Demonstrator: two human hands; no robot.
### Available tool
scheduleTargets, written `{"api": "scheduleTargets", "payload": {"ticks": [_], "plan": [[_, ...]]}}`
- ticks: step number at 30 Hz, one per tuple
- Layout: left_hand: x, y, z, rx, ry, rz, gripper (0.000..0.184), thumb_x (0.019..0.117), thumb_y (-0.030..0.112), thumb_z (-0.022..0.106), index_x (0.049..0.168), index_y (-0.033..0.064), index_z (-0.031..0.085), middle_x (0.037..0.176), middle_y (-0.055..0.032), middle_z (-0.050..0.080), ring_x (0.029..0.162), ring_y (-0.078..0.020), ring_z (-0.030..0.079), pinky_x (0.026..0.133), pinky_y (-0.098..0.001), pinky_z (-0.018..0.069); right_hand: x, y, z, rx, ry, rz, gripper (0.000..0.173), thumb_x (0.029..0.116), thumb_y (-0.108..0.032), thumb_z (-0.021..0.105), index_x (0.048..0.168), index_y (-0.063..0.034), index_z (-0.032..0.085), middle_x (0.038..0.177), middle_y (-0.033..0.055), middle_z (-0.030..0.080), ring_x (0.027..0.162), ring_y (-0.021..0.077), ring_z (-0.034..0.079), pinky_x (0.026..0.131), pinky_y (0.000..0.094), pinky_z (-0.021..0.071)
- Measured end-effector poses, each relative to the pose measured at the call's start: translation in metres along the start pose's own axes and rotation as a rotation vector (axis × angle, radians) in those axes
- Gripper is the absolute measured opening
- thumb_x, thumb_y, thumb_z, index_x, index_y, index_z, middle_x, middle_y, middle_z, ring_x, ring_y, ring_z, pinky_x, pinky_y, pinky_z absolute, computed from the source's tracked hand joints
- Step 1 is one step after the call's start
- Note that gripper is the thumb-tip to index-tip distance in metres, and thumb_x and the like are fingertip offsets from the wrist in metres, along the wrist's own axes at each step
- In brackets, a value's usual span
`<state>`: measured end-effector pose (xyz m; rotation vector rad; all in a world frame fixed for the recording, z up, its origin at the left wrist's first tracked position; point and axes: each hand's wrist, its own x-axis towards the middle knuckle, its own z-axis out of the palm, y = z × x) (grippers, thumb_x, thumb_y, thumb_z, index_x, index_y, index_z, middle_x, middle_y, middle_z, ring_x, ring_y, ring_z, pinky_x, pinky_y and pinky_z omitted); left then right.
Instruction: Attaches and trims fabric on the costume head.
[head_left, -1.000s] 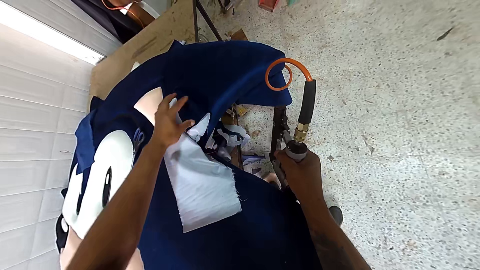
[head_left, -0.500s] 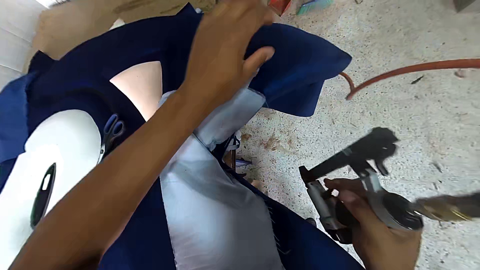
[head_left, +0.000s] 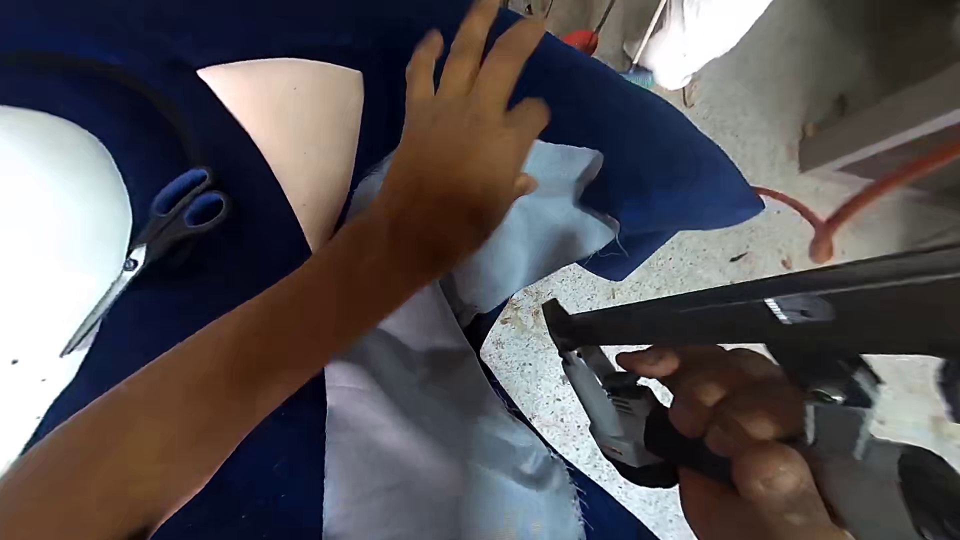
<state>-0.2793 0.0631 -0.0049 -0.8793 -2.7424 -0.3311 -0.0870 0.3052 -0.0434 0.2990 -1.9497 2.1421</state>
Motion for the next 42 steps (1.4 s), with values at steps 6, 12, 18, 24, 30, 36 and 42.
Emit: {"api": "scheduleTargets", "payload": {"ticks": [6,12,18,24,30,36,42], "plan": [[-0.073,0.02,0.023,-0.177,-0.193,0.126,0.044,0.1089,0.035,0.043,0.141,0.0107,0.061,0.154,-0.0046,0.053,0.149,-0.0229,0.041,0.124,-0.0498,0.0298,0.001,0.001,-0.001,-0.109,-0.013,0.011,0.014,0.0947,-0.031,0.072,0.087,-0.0209,0.068,0.088,-0.0016,0.069,0.098,0.0228,0.07,0.098,0.047,0.0572],[-0.067,-0.013,0.046,-0.071,-0.278,0.139,0.069,0.1036,0.056,0.034,0.163,0.0212,0.031,0.172,-0.0007,0.021,0.159,-0.0229,0.015,0.127,-0.0618,0.0103,-0.005,0.011,0.018,-0.191,0.037,0.042,0.017,0.0924,-0.031,0.075,0.089,-0.0156,0.069,0.087,0.0045,0.07,0.087,0.0255,0.07,0.089,0.0482,0.0603],[-0.067,-0.02,0.048,-0.058,-0.285,0.181,0.092,0.0908,0.073,0.046,0.164,0.0208,0.027,0.172,-0.0033,0.018,0.159,-0.0264,0.014,0.125,-0.0661,0.0091,0.015,0.021,0.04,-0.16,0.035,0.014,0.016,0.0936,-0.025,0.073,0.1,-0.0104,0.069,0.095,0.0101,0.072,0.089,0.0287,0.072,0.083,0.0462,0.0623],[-0.068,-0.02,0.05,-0.057,-0.265,0.19,0.095,0.0897,0.075,0.048,0.165,0.0211,0.026,0.172,-0.0039,0.018,0.159,-0.0274,0.013,0.125,-0.0662,0.0089,0.029,0.019,0.042,-0.184,-0.006,0.035,0.023,0.0945,-0.02,0.071,0.108,-0.0027,0.067,0.103,0.0184,0.074,0.094,0.0355,0.073,0.085,0.0493,0.0628],[-0.067,-0.019,0.05,-0.056,-0.27,0.174,0.097,0.0865,0.075,0.053,0.163,0.0206,0.029,0.172,-0.0053,0.019,0.159,-0.0283,0.013,0.124,-0.0668,0.0076,0.039,0.015,0.047,-0.305,-0.004,0.021,0.017,0.0942,-0.018,0.07,0.104,-0.0037,0.068,0.099,0.0161,0.076,0.088,0.0331,0.075,0.079,0.0467,0.065],[-0.067,-0.019,0.053,-0.084,-0.248,0.147,0.098,0.0829,0.072,0.059,0.163,0.0223,0.032,0.172,-0.0038,0.021,0.159,-0.0287,0.013,0.124,-0.0667,0.0071,0.044,0.012,0.054,-0.433,0.014,0.02,0.017,0.0931,-0.02,0.07,0.103,-0.0064,0.069,0.096,0.0131,0.077,0.083,0.0309,0.076,0.072,0.0439,0.0655],[-0.064,-0.018,0.052,-0.092,-0.27,0.14,0.098,0.0833,0.072,0.06,0.163,0.0232,0.03,0.172,-0.0034,0.019,0.159,-0.028,0.012,0.125,-0.0654,0.0062,0.042,0.009,0.054,-0.44,0.005,0.035,0.016,0.0933,-0.022,0.072,0.101,-0.0083,0.07,0.094,0.0117,0.076,0.08,0.0285,0.075,0.071,0.0422,0.0647]]}}
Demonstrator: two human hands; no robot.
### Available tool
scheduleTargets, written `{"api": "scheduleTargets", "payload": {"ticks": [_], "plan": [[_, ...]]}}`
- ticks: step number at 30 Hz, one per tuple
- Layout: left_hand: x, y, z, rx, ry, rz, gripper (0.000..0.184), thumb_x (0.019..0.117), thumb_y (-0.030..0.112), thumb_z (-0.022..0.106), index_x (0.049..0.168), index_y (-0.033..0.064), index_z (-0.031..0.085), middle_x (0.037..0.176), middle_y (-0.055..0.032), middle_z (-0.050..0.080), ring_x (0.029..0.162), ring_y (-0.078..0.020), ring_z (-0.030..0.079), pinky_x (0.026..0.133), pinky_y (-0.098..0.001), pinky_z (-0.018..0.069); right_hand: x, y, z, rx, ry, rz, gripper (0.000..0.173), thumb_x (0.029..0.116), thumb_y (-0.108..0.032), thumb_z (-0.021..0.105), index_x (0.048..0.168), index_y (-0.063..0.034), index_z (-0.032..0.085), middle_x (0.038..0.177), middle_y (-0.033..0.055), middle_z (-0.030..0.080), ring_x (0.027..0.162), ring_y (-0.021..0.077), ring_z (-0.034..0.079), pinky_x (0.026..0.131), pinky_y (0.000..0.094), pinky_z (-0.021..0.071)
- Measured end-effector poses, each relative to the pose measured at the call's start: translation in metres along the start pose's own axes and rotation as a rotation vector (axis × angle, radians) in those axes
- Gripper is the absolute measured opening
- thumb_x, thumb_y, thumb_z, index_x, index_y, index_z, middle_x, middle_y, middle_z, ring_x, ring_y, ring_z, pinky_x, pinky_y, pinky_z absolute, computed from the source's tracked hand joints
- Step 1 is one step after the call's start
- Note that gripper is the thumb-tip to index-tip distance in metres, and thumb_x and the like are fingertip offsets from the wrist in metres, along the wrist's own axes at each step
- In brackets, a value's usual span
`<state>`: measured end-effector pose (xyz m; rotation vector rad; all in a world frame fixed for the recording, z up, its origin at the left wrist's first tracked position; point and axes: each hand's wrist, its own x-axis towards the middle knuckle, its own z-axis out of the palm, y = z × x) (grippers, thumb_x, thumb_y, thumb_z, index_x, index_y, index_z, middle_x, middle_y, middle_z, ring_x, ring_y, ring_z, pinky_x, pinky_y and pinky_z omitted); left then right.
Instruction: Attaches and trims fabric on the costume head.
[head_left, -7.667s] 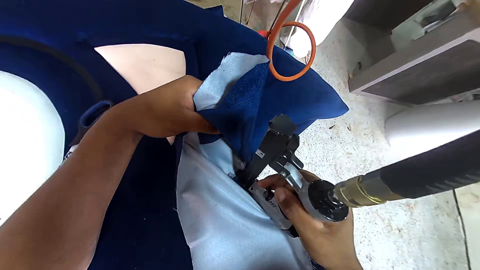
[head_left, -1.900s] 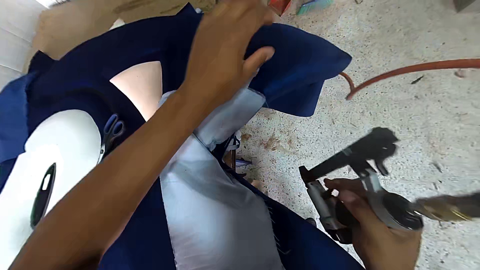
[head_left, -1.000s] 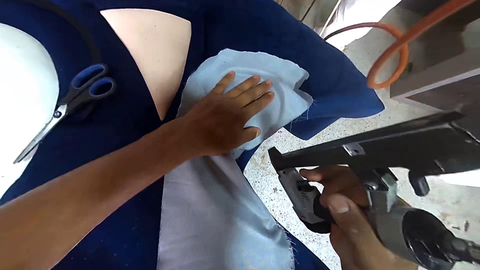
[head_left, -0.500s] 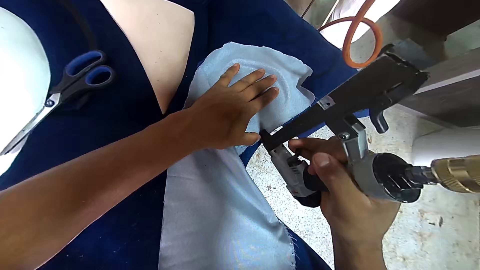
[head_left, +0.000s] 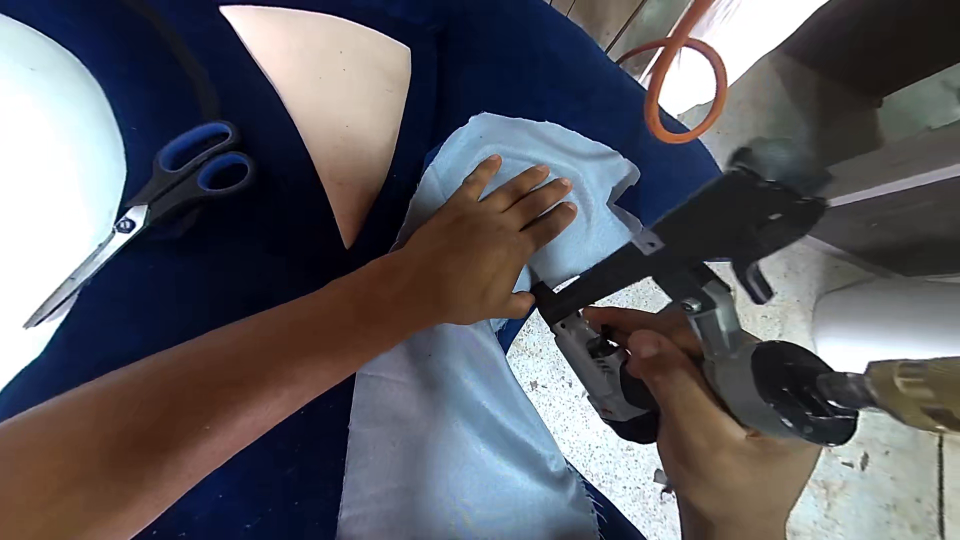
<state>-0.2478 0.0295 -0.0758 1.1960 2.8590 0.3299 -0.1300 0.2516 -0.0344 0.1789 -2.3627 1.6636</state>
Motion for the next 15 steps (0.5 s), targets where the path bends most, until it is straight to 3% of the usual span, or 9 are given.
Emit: {"api": "scheduleTargets", "payload": {"ticks": [3,8,12,15], "plan": [[-0.001,0.002,0.0,0.011,-0.028,-0.005,0.102,0.0828,0.073,0.058,0.165,0.0244,0.023,0.173,-0.0022,0.015,0.16,-0.0285,0.009,0.124,-0.0662,0.0054,-0.002,0.008,-0.011,0.059,0.01,0.03,0.014,0.093,-0.019,0.071,0.098,-0.0066,0.068,0.09,0.0153,0.074,0.078,0.0331,0.074,0.075,0.0485,0.0649],[-0.003,0.001,0.002,0.002,-0.016,-0.005,0.101,0.0829,0.072,0.059,0.165,0.0237,0.025,0.173,-0.0029,0.017,0.159,-0.0283,0.011,0.124,-0.0662,0.0062,-0.012,0.016,-0.014,0.145,0.034,0.026,0.015,0.0926,-0.019,0.073,0.1,-0.0068,0.068,0.09,0.0154,0.073,0.08,0.0345,0.073,0.081,0.0542,0.064],[-0.003,0.002,0.002,0.004,0.009,-0.008,0.099,0.0838,0.072,0.06,0.164,0.0235,0.027,0.173,-0.0028,0.017,0.159,-0.0283,0.012,0.125,-0.066,0.0064,-0.007,0.009,-0.014,0.171,0.048,-0.009,0.013,0.0928,-0.021,0.074,0.098,-0.0102,0.069,0.088,0.0111,0.073,0.08,0.0309,0.073,0.082,0.0516,0.0643],[-0.001,0.004,0.004,-0.004,0.014,-0.006,0.099,0.0833,0.07,0.061,0.164,0.0234,0.028,0.172,-0.0027,0.019,0.159,-0.0284,0.013,0.124,-0.0664,0.0071,-0.005,0.012,-0.011,0.164,0.013,-0.004,0.015,0.094,-0.02,0.072,0.103,-0.0086,0.068,0.094,0.0135,0.074,0.084,0.0331,0.074,0.082,0.0513,0.0643]]}}
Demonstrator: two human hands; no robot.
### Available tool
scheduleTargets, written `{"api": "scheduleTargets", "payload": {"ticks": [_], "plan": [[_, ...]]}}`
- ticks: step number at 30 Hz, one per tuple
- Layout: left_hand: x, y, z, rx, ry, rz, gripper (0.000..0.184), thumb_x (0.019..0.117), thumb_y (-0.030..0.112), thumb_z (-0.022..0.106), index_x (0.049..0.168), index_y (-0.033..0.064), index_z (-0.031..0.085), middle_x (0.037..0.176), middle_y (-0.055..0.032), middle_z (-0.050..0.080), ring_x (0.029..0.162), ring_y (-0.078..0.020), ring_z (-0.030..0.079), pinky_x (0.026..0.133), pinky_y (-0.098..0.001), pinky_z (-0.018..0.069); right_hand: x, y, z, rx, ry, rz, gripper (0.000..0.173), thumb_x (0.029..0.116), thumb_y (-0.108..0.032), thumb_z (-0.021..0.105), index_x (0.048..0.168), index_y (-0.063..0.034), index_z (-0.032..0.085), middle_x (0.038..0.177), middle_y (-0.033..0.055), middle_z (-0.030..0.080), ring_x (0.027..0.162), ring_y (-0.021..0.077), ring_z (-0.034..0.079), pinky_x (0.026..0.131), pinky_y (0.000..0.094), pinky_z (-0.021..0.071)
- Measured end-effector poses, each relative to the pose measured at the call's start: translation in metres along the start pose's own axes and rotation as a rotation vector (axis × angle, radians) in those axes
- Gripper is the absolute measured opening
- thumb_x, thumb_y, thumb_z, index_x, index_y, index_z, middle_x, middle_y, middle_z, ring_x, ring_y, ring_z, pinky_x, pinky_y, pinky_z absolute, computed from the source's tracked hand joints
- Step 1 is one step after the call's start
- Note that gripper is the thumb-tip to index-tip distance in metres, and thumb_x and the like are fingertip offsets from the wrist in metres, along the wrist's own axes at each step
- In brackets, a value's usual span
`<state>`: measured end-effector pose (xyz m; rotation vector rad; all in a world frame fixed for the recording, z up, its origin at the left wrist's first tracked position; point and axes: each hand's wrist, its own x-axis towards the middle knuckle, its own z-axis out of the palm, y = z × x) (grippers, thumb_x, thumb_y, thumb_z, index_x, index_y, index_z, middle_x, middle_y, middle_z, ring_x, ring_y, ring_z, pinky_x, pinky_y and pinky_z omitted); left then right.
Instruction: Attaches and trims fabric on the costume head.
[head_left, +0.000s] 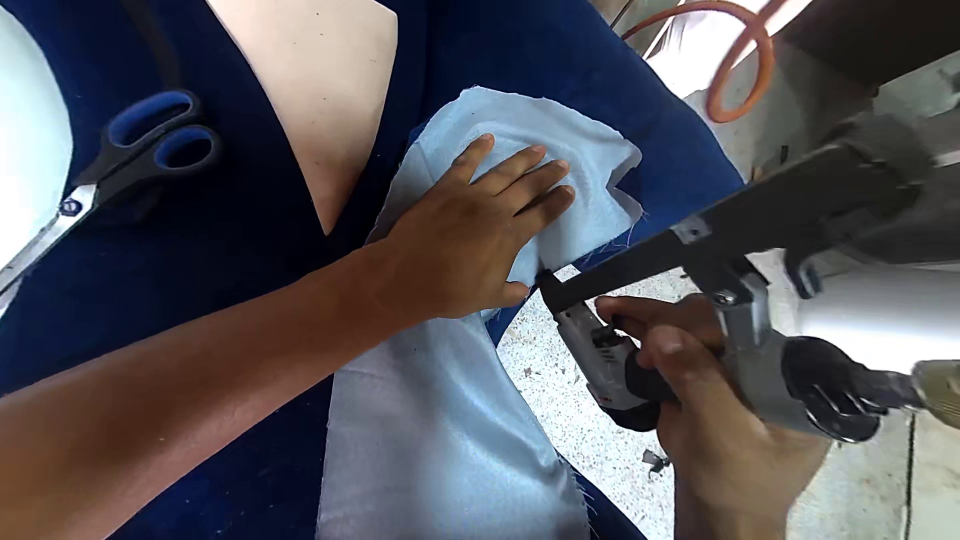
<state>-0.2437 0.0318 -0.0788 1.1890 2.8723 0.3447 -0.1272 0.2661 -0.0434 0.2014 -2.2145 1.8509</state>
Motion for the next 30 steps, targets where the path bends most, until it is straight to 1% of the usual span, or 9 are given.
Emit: {"api": "scheduleTargets", "payload": {"ticks": [2,7,10,14,17,19,23,27,30], "plan": [[0.001,-0.001,-0.001,0.001,-0.005,-0.003,0.099,0.0832,0.07,0.062,0.164,0.0237,0.029,0.172,-0.0031,0.019,0.159,-0.0286,0.013,0.124,-0.0661,0.0074,0.002,0.004,0.003,-0.008,0.006,-0.004,0.016,0.0944,-0.019,0.071,0.104,-0.0067,0.067,0.095,0.0152,0.075,0.084,0.0341,0.074,0.08,0.0502,0.0644],[0.001,-0.001,-0.002,0.001,-0.03,0.004,0.099,0.0836,0.071,0.061,0.164,0.0214,0.029,0.172,-0.0046,0.019,0.159,-0.0297,0.012,0.124,-0.0672,0.0068,0.001,0.005,0.013,-0.115,0.023,-0.024,0.011,0.0941,-0.016,0.069,0.1,-0.0066,0.068,0.093,0.0128,0.075,0.084,0.0322,0.075,0.077,0.0483,0.0653],[0.001,-0.003,-0.003,0.004,-0.011,0.009,0.098,0.0836,0.072,0.059,0.163,0.0214,0.031,0.172,-0.0049,0.02,0.159,-0.0299,0.013,0.124,-0.0671,0.0074,0.002,0.007,0.017,-0.128,0.027,-0.035,0.013,0.0933,-0.015,0.069,0.1,-0.0041,0.068,0.095,0.0153,0.076,0.084,0.0338,0.075,0.074,0.0479,0.065],[-0.001,-0.004,-0.001,-0.021,-0.003,0.012,0.098,0.084,0.069,0.061,0.164,0.022,0.029,0.172,-0.004,0.02,0.159,-0.0297,0.013,0.124,-0.0668,0.0068,-0.002,0.013,0.012,-0.048,0.02,-0.028,0.013,0.0946,-0.016,0.069,0.102,-0.0049,0.068,0.095,0.0161,0.075,0.086,0.0355,0.075,0.079,0.0514,0.0647],[0.0,-0.003,-0.004,-0.041,0.001,0.01,0.091,0.089,0.074,0.052,0.163,0.0232,0.032,0.171,-0.0029,0.022,0.159,-0.0283,0.014,0.125,-0.0663,0.0074,-0.008,0.015,0.0,0.015,0.026,-0.011,0.016,0.0957,-0.019,0.07,0.104,-0.0051,0.068,0.097,0.0175,0.074,0.088,0.0369,0.074,0.083,0.0528,0.0635],[0.0,-0.001,-0.006,-0.04,-0.001,-0.001,0.083,0.0949,0.071,0.045,0.162,0.0241,0.034,0.171,-0.0019,0.023,0.159,-0.0272,0.014,0.125,-0.0654,0.0085,-0.011,0.013,-0.007,0.038,0.04,-0.009,0.015,0.095,-0.019,0.07,0.103,-0.006,0.069,0.096,0.0168,0.074,0.089,0.0367,0.074,0.083,0.0524,0.0634],[0.004,0.003,-0.005,-0.02,-0.011,-0.032,0.083,0.0924,0.068,0.052,0.161,0.026,0.034,0.171,-0.0003,0.023,0.159,-0.0253,0.016,0.125,-0.0642,0.0087,-0.013,0.003,-0.014,0.084,0.055,-0.016,0.013,0.0946,-0.02,0.071,0.101,-0.0097,0.069,0.093,0.0122,0.073,0.087,0.0323,0.073,0.085,0.0517,0.063],[0.007,0.01,-0.004,-0.005,-0.001,-0.072,0.089,0.086,0.066,0.06,0.161,0.0243,0.035,0.171,-0.0023,0.024,0.158,-0.0274,0.017,0.124,-0.0665,0.009,-0.01,0.013,-0.003,0.058,0.035,-0.017,0.017,0.0944,-0.02,0.072,0.103,-0.0059,0.069,0.098,0.0155,0.074,0.089,0.0351,0.074,0.083,0.0517,0.0639],[0.007,0.011,-0.002,-0.003,-0.016,-0.075,0.09,0.087,0.065,0.059,0.162,0.0234,0.033,0.171,-0.0018,0.023,0.159,-0.0272,0.015,0.125,-0.0666,0.0068,-0.009,0.02,0.0,0.055,0.03,-0.013,0.017,0.0946,-0.02,0.071,0.103,-0.0048,0.068,0.098,0.0161,0.074,0.09,0.0355,0.074,0.083,0.0509,0.0636]]}}
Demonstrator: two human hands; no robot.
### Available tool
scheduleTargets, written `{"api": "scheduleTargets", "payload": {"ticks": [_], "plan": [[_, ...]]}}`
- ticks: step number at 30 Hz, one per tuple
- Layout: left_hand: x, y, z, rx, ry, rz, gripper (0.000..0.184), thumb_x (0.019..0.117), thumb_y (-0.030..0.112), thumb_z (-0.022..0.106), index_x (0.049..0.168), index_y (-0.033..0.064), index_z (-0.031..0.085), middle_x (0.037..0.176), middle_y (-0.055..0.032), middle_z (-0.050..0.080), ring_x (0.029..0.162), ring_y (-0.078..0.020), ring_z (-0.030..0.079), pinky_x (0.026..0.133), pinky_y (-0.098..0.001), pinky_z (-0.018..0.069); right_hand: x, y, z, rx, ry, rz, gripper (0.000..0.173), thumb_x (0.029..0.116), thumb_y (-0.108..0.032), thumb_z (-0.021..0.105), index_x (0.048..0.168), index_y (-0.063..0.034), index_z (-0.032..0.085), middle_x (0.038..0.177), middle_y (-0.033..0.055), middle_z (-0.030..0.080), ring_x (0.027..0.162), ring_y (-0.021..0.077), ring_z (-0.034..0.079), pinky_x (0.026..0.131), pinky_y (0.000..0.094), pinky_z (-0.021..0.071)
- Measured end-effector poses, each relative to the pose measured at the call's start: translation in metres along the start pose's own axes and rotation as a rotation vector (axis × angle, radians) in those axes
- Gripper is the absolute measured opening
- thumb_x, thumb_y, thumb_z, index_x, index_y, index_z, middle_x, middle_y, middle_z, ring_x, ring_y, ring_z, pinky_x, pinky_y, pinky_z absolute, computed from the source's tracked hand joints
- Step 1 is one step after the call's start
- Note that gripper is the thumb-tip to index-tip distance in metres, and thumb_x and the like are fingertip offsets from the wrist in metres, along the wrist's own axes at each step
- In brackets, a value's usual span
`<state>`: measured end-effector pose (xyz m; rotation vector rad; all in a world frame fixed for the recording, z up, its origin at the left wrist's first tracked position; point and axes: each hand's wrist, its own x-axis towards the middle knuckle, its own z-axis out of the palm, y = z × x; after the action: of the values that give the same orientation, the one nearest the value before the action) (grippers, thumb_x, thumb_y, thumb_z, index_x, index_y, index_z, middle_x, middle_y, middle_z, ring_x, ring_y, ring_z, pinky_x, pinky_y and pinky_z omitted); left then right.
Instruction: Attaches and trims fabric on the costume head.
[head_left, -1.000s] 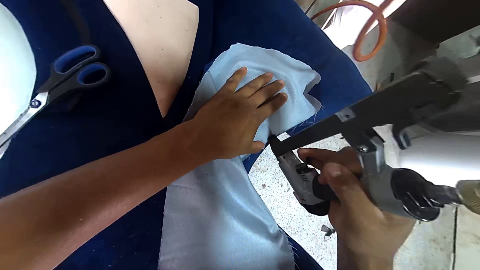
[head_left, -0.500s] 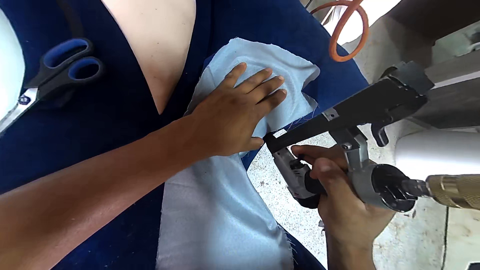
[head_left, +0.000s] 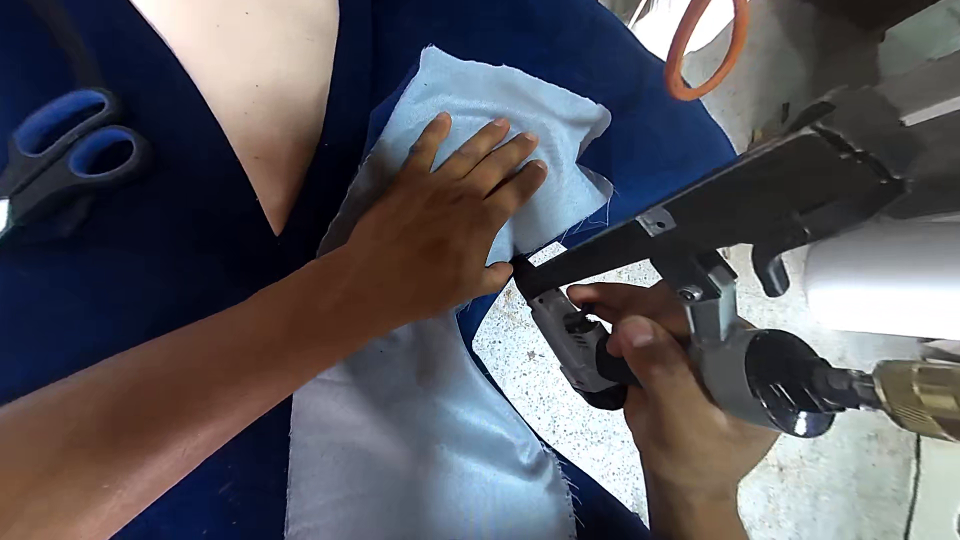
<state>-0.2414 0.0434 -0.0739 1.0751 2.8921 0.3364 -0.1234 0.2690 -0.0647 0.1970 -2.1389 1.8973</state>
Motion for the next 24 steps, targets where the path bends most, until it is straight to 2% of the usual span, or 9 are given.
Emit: {"api": "scheduleTargets", "payload": {"ticks": [8,14,17,20,24], "plan": [[0.001,-0.002,0.001,0.0,0.0,0.01,0.089,0.0881,0.066,0.057,0.162,0.0223,0.033,0.171,-0.0022,0.022,0.159,-0.0275,0.013,0.124,-0.0678,0.006,0.0,0.005,0.003,0.003,0.051,-0.024,0.017,0.0926,-0.021,0.074,0.101,-0.0071,0.068,0.092,0.0127,0.073,0.086,0.0332,0.073,0.083,0.0528,0.0632],[0.001,-0.002,-0.001,0.006,-0.007,0.006,0.09,0.0877,0.065,0.058,0.162,0.023,0.032,0.172,-0.0022,0.021,0.159,-0.0275,0.013,0.124,-0.0669,0.0064,0.001,0.004,0.005,0.008,0.085,-0.037,0.013,0.0937,-0.019,0.072,0.097,-0.0078,0.068,0.086,0.0098,0.072,0.079,0.0282,0.073,0.075,0.0456,0.0642],[0.002,-0.004,-0.001,0.001,-0.012,0.028,0.089,0.0886,0.066,0.056,0.162,0.0235,0.032,0.172,-0.0024,0.02,0.159,-0.0278,0.013,0.124,-0.0668,0.0073,0.003,0.004,0.002,0.033,0.06,-0.018,0.01,0.0944,-0.018,0.07,0.095,-0.0083,0.068,0.088,0.0105,0.072,0.082,0.0304,0.073,0.081,0.05,0.0637],[-0.001,-0.008,-0.004,-0.011,-0.036,0.079,0.091,0.088,0.065,0.056,0.164,0.0232,0.028,0.172,-0.003,0.018,0.159,-0.0267,0.011,0.125,-0.0652,0.0057,-0.001,0.002,-0.004,0.086,0.036,0.003,0.012,0.0954,-0.019,0.07,0.098,-0.0079,0.068,0.091,0.0126,0.073,0.085,0.0332,0.073,0.086,0.0541,0.0625],[-0.003,-0.009,-0.007,0.008,-0.072,0.095,0.096,0.0861,0.065,0.058,0.165,0.0234,0.024,0.173,-0.0033,0.015,0.16,-0.0269,0.01,0.125,-0.0648,0.0058,-0.009,-0.007,-0.012,0.104,0.024,0.003,0.01,0.0956,-0.02,0.069,0.098,-0.0096,0.069,0.091,0.0106,0.072,0.085,0.0311,0.073,0.087,0.0533,0.0622]]}}
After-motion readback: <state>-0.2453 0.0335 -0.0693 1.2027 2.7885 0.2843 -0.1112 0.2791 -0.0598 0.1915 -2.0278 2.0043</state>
